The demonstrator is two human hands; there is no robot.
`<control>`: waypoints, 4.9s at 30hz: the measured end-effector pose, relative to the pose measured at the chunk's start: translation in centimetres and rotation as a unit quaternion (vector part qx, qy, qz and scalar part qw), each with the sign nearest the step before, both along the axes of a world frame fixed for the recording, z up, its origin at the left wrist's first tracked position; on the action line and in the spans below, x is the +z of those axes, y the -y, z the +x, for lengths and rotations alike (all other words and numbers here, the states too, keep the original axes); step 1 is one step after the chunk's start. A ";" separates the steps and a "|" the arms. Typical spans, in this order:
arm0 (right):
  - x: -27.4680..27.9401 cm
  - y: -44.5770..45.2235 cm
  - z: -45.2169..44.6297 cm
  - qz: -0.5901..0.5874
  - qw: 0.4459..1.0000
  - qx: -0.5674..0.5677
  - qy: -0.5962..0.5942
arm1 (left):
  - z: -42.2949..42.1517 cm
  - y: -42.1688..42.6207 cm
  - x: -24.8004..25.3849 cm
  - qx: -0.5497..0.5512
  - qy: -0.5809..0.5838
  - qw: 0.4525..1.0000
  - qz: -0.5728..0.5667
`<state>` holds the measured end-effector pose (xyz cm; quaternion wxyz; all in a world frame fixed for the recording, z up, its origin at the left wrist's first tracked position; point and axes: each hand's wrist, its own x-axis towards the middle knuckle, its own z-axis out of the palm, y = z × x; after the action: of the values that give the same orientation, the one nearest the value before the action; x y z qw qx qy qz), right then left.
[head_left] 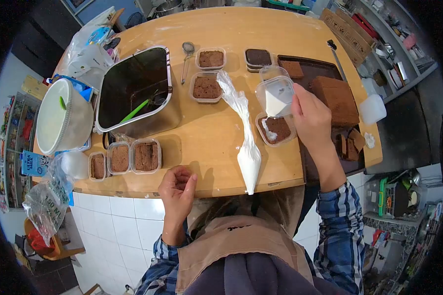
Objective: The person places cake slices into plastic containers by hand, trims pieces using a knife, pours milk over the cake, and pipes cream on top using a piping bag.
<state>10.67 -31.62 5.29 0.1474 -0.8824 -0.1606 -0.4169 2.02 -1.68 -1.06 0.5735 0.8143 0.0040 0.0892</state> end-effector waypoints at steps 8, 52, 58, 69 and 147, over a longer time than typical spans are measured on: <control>0.3 1.6 -0.3 -0.009 0.999 -0.048 -0.014 | 0.0 0.0 -0.3 0.007 -0.011 1.000 -0.013; 0.2 2.2 -2.8 -0.012 0.997 -0.071 -0.025 | -0.1 0.0 -0.7 0.009 -0.028 0.999 -0.036; -0.2 1.6 -2.3 -0.014 0.999 -0.043 0.000 | -0.2 0.1 -0.5 0.009 -0.025 0.999 -0.041; -0.2 2.4 -1.6 -0.007 0.997 -0.072 -0.005 | -0.1 0.1 -0.4 0.007 -0.022 0.999 -0.032; 3.3 17.9 -11.4 0.189 0.870 -0.388 -0.239 | -1.1 0.7 -0.3 0.023 0.059 0.993 -0.096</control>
<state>-0.74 -49.48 8.55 0.1723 -0.9017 0.3166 -0.2389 0.97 -2.37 -1.39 0.6463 0.7483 -0.0025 0.1494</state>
